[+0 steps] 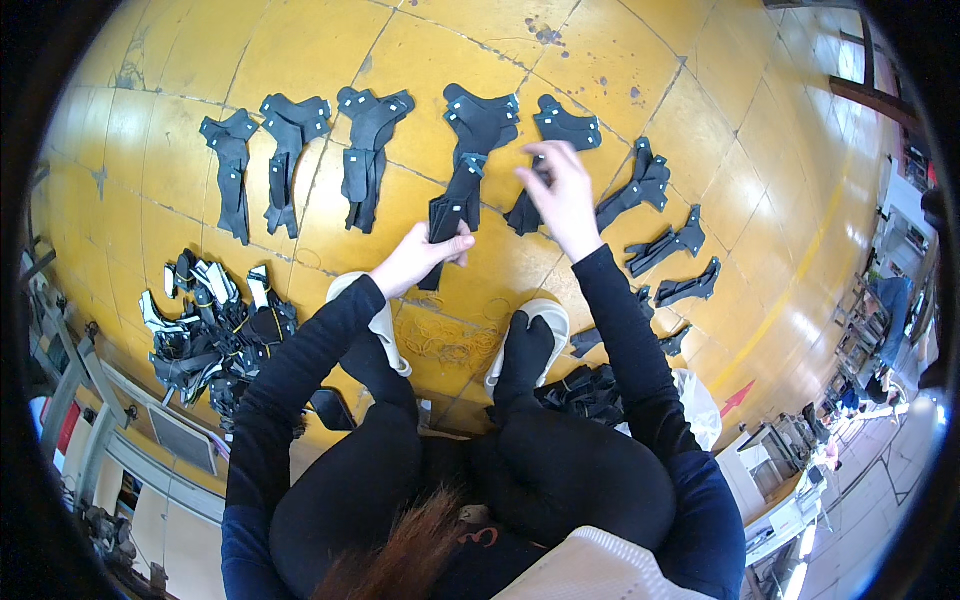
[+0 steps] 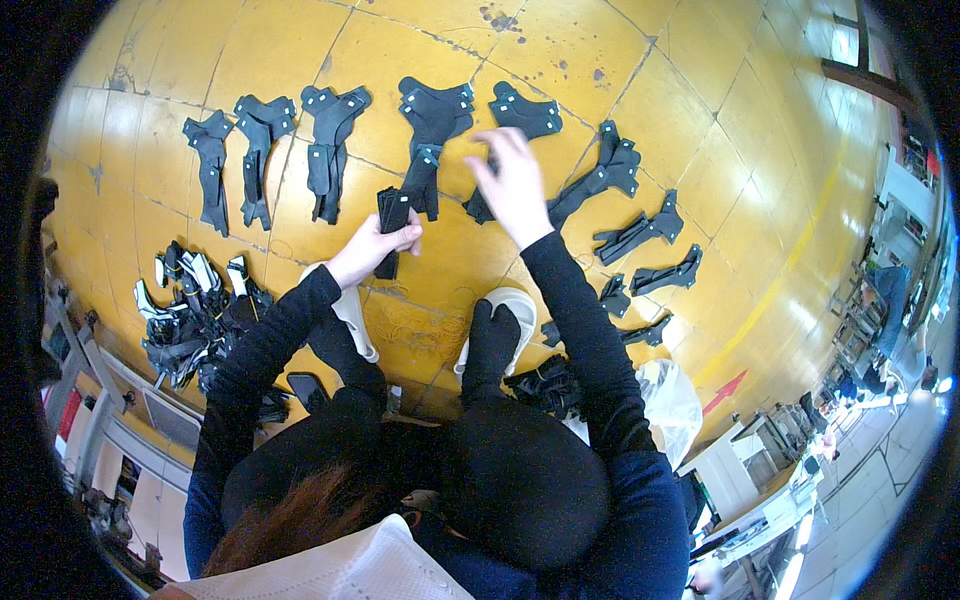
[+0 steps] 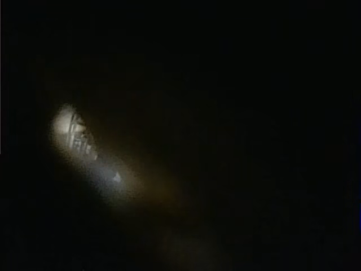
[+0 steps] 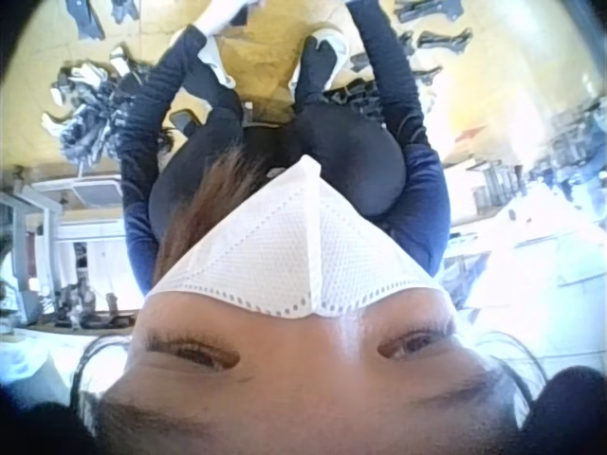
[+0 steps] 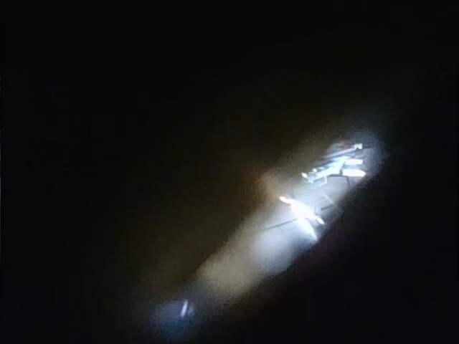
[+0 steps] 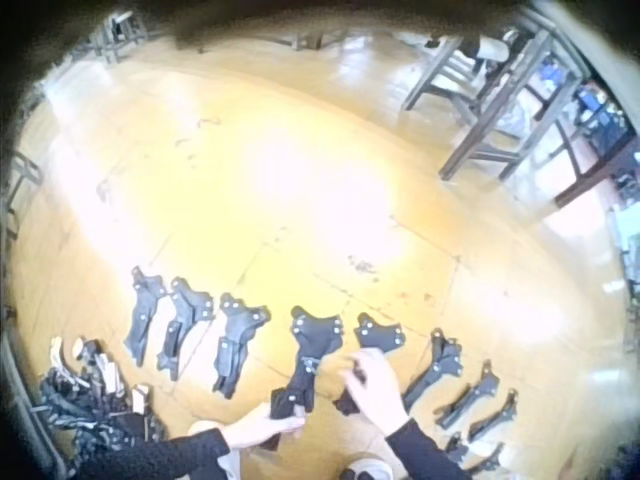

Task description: The person sits on the floor and sorts black plastic parts into neat rows. They pick up parts from a pile, align them, and place them in organized lines on the yellow floor.

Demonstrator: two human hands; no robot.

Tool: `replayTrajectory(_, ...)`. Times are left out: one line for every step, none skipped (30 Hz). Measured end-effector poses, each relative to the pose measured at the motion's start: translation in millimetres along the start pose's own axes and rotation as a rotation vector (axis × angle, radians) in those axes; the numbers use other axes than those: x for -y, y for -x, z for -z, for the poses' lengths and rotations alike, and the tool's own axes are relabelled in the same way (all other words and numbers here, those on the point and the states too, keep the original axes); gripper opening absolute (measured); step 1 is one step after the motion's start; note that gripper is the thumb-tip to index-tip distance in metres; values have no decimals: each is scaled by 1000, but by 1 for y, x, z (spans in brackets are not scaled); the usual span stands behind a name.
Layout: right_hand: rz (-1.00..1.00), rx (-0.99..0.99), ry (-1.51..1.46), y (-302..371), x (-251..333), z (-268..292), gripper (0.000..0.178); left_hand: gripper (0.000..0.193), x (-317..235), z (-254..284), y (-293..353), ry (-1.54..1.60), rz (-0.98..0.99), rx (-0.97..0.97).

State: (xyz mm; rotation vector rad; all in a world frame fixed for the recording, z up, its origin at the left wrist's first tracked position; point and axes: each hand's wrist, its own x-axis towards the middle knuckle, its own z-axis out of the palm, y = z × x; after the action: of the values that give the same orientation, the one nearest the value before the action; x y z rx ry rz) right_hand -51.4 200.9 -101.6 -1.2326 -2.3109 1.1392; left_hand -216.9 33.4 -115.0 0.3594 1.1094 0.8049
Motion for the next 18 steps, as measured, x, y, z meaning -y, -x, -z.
replayTrajectory(4, -66, 125, 0, -12, 3, 30, 25, 3, -2, 3, 62, 4, -8)
replayTrajectory(11, -128, 249, 1, -17, 6, 31, 22, 6, -3, 6, 126, 6, -19)
replayTrajectory(-107, -87, 170, 2, -21, 6, 32, 21, 9, -5, 7, 178, 3, -50)
replayTrajectory(-109, -85, 178, 4, -25, 5, 32, 21, 10, -3, 9, 192, 23, -60)
replayTrajectory(-112, -84, 187, 5, -26, 4, 31, 21, 10, 0, 12, 205, 44, -68)
replayTrajectory(-115, -83, 196, 6, -26, 4, 31, 21, 9, 3, 15, 218, 66, -77)
replayTrajectory(-40, -121, 256, 7, -29, -1, 26, 20, 15, 7, 15, 302, 46, -30)
replayTrajectory(-33, -127, 242, 7, -31, -2, 25, 20, 10, 4, 14, 403, 71, -23)
replayTrajectory(-26, -134, 228, 8, -33, -3, 23, 20, 5, 1, 14, 504, 96, -16)
replayTrajectory(-20, -141, 215, 9, -35, -2, 22, 19, -1, -2, 13, 604, 123, -8)
replayTrajectory(81, -181, 200, 8, -31, -2, 17, 20, -8, -6, 15, 630, 124, -36)
replayTrajectory(53, -122, 109, 9, -27, 0, 15, 20, -7, -5, 14, 557, 79, -34)
replayTrajectory(24, -65, 19, 15, -21, 4, 14, 20, -6, -2, 12, 483, 35, -31)
replayTrajectory(-2, -5, -75, 19, -10, 8, 13, 20, -3, 3, 11, 410, -9, -31)
replayTrajectory(-41, 94, -161, 23, 9, 13, 11, 23, 4, 10, 10, 303, -38, -71)
replayTrajectory(-120, 210, -245, 29, 25, 23, 12, 23, 5, 9, 9, 240, -67, -67)
replayTrajectory(-149, 264, -322, 38, 32, 26, 12, 24, 3, 6, 8, 176, -99, -59)
replayTrajectory(-177, 317, -401, 45, 38, 26, 12, 24, 3, 4, 6, 112, -133, -53)
